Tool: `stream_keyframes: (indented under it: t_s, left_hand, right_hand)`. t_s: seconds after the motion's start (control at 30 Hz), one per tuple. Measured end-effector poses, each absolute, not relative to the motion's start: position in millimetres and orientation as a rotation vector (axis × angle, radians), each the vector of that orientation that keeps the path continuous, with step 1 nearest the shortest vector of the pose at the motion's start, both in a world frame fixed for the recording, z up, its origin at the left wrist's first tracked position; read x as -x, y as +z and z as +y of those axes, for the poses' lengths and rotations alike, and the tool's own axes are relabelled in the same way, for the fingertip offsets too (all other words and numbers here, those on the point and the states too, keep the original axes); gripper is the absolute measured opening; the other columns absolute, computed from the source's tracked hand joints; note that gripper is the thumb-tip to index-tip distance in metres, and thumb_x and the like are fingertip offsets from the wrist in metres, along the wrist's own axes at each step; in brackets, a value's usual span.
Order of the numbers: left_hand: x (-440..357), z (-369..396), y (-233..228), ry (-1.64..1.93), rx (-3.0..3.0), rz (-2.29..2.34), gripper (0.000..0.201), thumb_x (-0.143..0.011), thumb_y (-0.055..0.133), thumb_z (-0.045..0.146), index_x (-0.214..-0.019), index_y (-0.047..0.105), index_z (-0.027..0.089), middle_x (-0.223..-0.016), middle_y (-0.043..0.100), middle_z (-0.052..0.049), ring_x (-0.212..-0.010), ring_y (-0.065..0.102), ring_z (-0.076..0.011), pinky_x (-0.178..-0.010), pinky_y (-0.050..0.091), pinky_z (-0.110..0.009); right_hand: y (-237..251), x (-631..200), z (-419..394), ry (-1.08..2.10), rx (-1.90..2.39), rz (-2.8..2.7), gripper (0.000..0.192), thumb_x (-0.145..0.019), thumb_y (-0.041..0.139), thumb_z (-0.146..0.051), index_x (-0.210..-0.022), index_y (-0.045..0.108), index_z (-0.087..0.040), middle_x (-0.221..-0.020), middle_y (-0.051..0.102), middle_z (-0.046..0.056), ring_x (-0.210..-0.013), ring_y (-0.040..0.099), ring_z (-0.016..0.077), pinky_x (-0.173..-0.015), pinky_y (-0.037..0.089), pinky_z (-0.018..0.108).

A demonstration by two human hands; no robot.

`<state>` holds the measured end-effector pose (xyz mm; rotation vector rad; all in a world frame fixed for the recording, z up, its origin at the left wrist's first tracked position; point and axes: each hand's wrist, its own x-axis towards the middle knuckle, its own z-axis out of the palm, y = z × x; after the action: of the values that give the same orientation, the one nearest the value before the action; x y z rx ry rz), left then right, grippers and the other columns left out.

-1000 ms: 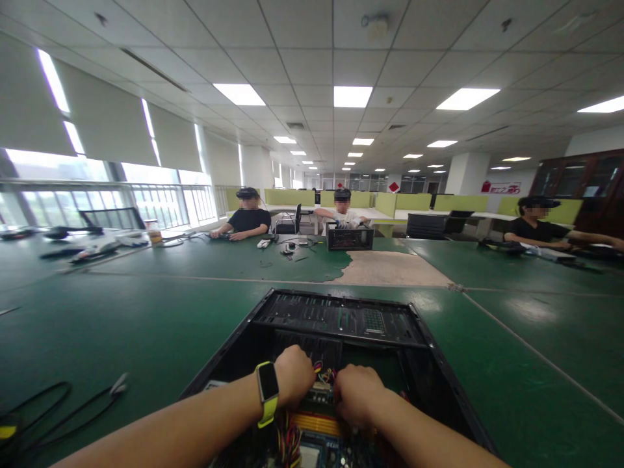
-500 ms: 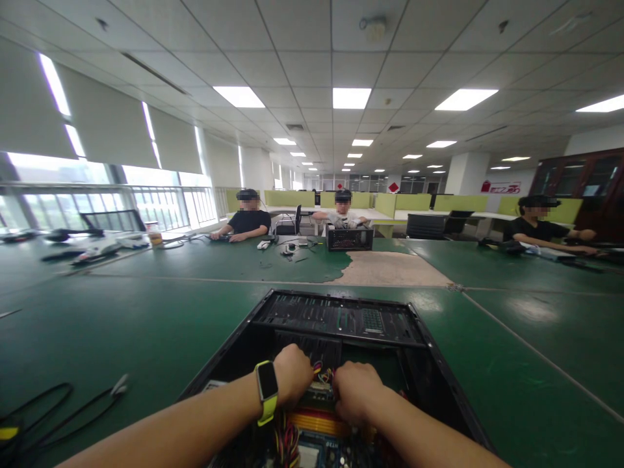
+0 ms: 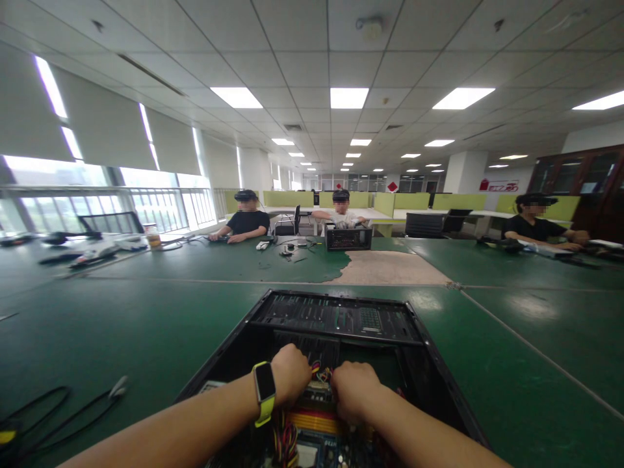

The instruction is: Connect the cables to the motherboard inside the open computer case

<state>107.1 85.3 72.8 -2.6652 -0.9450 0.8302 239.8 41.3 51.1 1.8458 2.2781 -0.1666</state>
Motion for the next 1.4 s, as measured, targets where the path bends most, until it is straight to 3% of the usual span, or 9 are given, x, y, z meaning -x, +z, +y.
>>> stream_keyframes:
  t_s: [0.23,0.5,1.2,1.4]
  left_hand:
    - [-107.5,86.1,72.4,0.841,2.663,-0.943,0.032,-0.061,0.071,0.027,-0.090,0.066,0.014,-0.093,0.067,-0.015,-0.084,0.062,-0.0268,-0.073,0.049,-0.038]
    - [-107.8,85.5,74.9,0.879,2.643,-0.953,0.039,-0.059,0.071,0.029,-0.094,0.066,0.014,-0.095,0.067,-0.014,-0.086,0.062,-0.0265,-0.074,0.049,-0.038]
    - [-107.2,87.2,68.9,0.844,2.667,-0.938,0.033,-0.063,0.069,0.025,-0.093,0.066,0.012,-0.095,0.067,-0.014,-0.086,0.061,-0.0274,-0.072,0.049,-0.040]
    - [-107.4,84.0,73.9,0.856,2.651,-0.946,0.034,-0.062,0.071,0.027,-0.093,0.066,0.013,-0.093,0.068,-0.013,-0.085,0.062,-0.0268,-0.073,0.049,-0.039]
  right_hand:
    - [47.5,-238.0,43.0,-0.151,-1.844,2.250,0.028,-0.054,0.058,-0.014,-0.081,0.069,-0.016,-0.087,0.068,0.013,-0.081,0.063,0.0315,-0.070,0.050,0.041]
    - [52.9,-238.5,38.7,-0.128,-1.858,2.290,0.027,-0.059,0.055,-0.026,-0.081,0.068,-0.018,-0.086,0.067,0.012,-0.080,0.063,0.0317,-0.068,0.050,0.042]
    - [48.4,-238.1,41.9,-0.171,-1.824,2.242,0.029,-0.051,0.064,-0.022,-0.079,0.069,-0.017,-0.085,0.068,0.012,-0.080,0.063,0.0309,-0.068,0.051,0.038]
    - [53.4,-237.2,38.4,-0.120,-1.851,2.286,0.025,-0.058,0.057,-0.027,-0.078,0.069,-0.017,-0.086,0.068,0.013,-0.081,0.063,0.0319,-0.070,0.050,0.041]
